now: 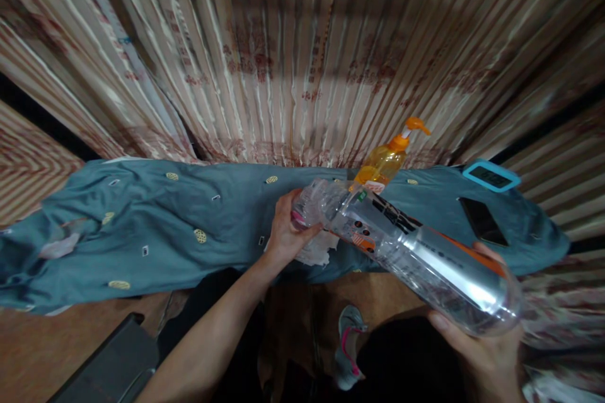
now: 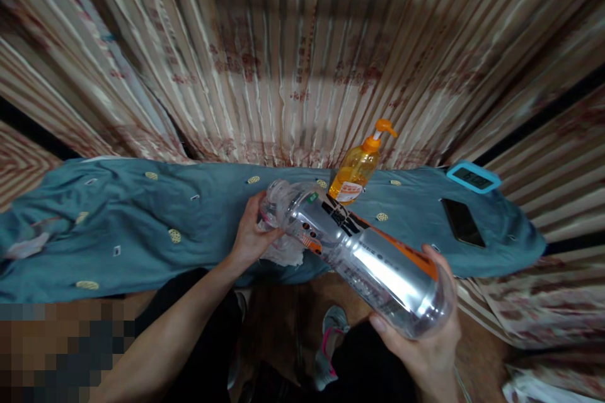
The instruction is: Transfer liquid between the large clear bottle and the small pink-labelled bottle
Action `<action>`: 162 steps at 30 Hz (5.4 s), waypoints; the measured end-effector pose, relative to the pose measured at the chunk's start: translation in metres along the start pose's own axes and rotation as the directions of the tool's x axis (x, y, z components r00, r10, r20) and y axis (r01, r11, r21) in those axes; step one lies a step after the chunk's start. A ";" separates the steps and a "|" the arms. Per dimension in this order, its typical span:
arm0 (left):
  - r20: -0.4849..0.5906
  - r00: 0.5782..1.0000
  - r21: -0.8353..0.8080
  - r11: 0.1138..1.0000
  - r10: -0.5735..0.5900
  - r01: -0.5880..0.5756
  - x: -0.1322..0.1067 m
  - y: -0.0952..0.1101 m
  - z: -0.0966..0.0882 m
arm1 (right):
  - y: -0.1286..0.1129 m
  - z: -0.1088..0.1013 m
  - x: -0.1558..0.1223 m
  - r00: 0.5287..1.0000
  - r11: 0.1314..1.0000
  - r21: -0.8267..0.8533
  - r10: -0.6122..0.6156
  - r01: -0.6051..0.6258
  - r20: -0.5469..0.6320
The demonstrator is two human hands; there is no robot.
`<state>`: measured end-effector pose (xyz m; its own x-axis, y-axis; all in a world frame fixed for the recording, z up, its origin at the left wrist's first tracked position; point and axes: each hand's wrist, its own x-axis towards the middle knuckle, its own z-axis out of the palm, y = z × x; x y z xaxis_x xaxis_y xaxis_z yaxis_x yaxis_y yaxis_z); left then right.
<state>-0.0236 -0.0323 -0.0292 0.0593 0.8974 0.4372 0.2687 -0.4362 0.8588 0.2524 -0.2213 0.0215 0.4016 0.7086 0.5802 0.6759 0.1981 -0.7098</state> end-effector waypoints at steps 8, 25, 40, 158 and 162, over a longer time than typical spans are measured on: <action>-0.009 1.000 -0.008 1.000 -0.008 0.008 -0.001 -0.001 0.001 | -0.003 0.000 0.001 0.999 0.999 -0.012 -0.030 0.029 -0.019; -0.008 1.000 0.009 1.000 -0.006 0.006 0.000 0.000 0.001 | -0.003 0.001 0.001 1.000 1.000 -0.024 -0.009 0.008 -0.017; 0.002 1.000 0.011 1.000 0.001 -0.001 0.001 0.001 0.000 | 0.000 0.001 0.001 0.999 0.999 0.031 0.037 -0.037 0.002; 0.006 1.000 0.015 1.000 -0.026 0.026 0.001 0.000 0.002 | -0.008 -0.002 0.003 1.000 1.000 0.010 -0.008 0.008 0.021; 0.002 1.000 0.000 1.000 -0.017 0.017 0.001 -0.002 0.002 | -0.011 0.000 0.002 1.000 1.000 0.014 -0.010 0.010 0.002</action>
<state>-0.0217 -0.0304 -0.0309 0.0568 0.9047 0.4222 0.2699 -0.4210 0.8660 0.2458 -0.2219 0.0305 0.3937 0.7079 0.5864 0.6710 0.2147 -0.7097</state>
